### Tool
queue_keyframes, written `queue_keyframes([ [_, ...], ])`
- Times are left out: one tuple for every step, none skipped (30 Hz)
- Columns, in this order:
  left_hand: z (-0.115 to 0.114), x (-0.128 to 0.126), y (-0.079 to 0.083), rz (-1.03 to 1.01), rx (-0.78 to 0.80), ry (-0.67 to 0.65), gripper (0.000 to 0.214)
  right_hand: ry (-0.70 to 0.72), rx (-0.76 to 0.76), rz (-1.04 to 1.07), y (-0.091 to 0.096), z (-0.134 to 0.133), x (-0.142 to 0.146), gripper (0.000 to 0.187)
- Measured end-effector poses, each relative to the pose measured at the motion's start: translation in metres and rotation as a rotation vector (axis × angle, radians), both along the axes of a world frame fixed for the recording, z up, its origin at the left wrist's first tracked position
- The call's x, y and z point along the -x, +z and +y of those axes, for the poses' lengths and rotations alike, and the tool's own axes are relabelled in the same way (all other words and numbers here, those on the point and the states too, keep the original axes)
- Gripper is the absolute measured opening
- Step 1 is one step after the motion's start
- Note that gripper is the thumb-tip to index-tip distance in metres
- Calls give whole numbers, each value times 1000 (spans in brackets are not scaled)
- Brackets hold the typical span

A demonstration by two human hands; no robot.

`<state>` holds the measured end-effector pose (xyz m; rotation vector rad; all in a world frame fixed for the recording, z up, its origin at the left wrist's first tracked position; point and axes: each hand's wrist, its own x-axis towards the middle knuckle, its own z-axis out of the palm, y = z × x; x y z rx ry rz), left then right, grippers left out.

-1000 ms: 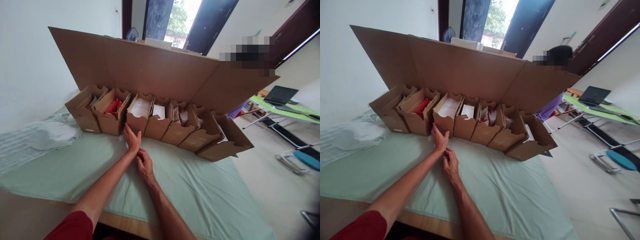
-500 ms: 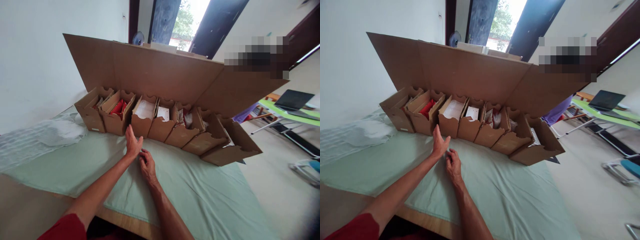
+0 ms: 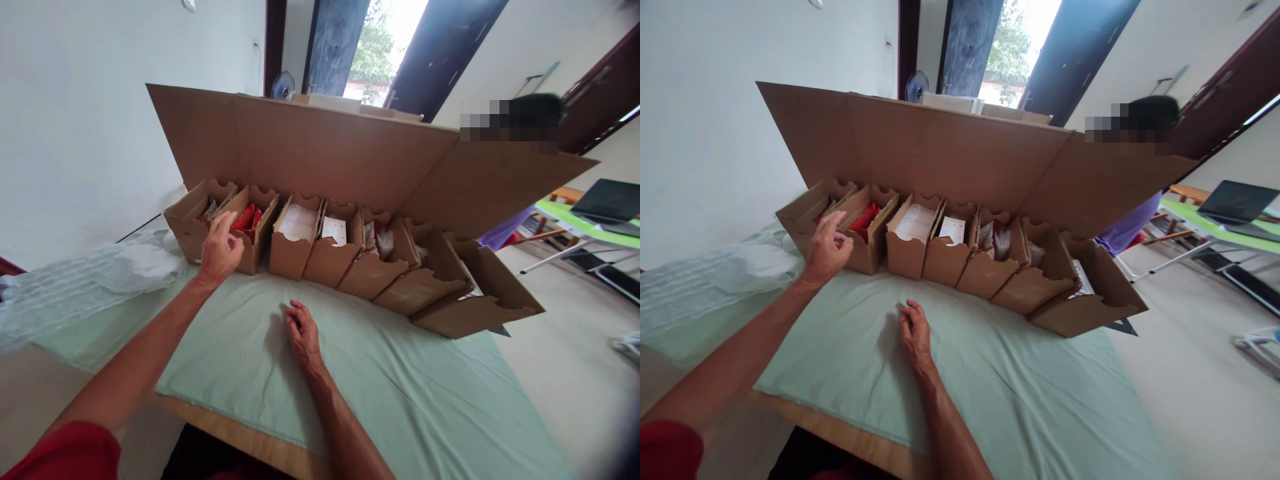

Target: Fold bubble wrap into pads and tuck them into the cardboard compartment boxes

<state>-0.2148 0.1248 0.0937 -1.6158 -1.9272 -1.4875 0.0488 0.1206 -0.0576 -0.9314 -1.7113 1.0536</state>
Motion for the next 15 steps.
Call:
queue_keyframes([
  [3, 3, 2, 24, 46, -9, 53, 2, 1, -1, 0, 0, 0, 19],
  [5, 6, 2, 50, 93, -13, 49, 3, 5, -1, -1, 0, 0, 19],
  [8, 8, 3, 73, 136, -14, 44, 3, 11, 2, -1, 1, 0, 19],
  [10, 11, 2, 93, 173, -10, 40, 2, 16, 4, -1, 1, 0, 19],
  [13, 13, 2, 108, 200, -7, 36, 2, 21, 4, -1, 1, 0, 19],
  [15, 15, 2, 118, 221, -10, 33, 2, 25, 3, -1, 1, 0, 18],
  [16, 17, 2, 123, 238, -21, 30, 4, 28, -1, -1, 1, 0, 18],
  [16, 18, 3, 124, 251, -39, 28, 6, 29, -8, 0, 1, 0, 18],
  [14, 18, 4, 125, 259, -62, 26, 7, 27, -15, 1, 2, -1, 18],
  [10, 17, 5, 126, 260, -84, 25, 8, 25, -21, 1, 2, 0, 18],
  [4, 15, 6, 128, 254, -104, 24, 8, 23, -24, 1, 2, 0, 19],
  [-6, 12, 7, 130, 240, -119, 23, 6, 18, -24, 2, 2, 0, 19],
  [-18, 8, 8, 131, 222, -134, 23, 2, 13, -21, 2, 2, 1, 19],
  [-33, 3, 9, 133, 199, -147, 23, -1, 11, -19, 1, 2, 1, 18],
  [-50, -2, 10, 135, 176, -161, 23, -3, 10, -17, 1, 2, 2, 18],
])
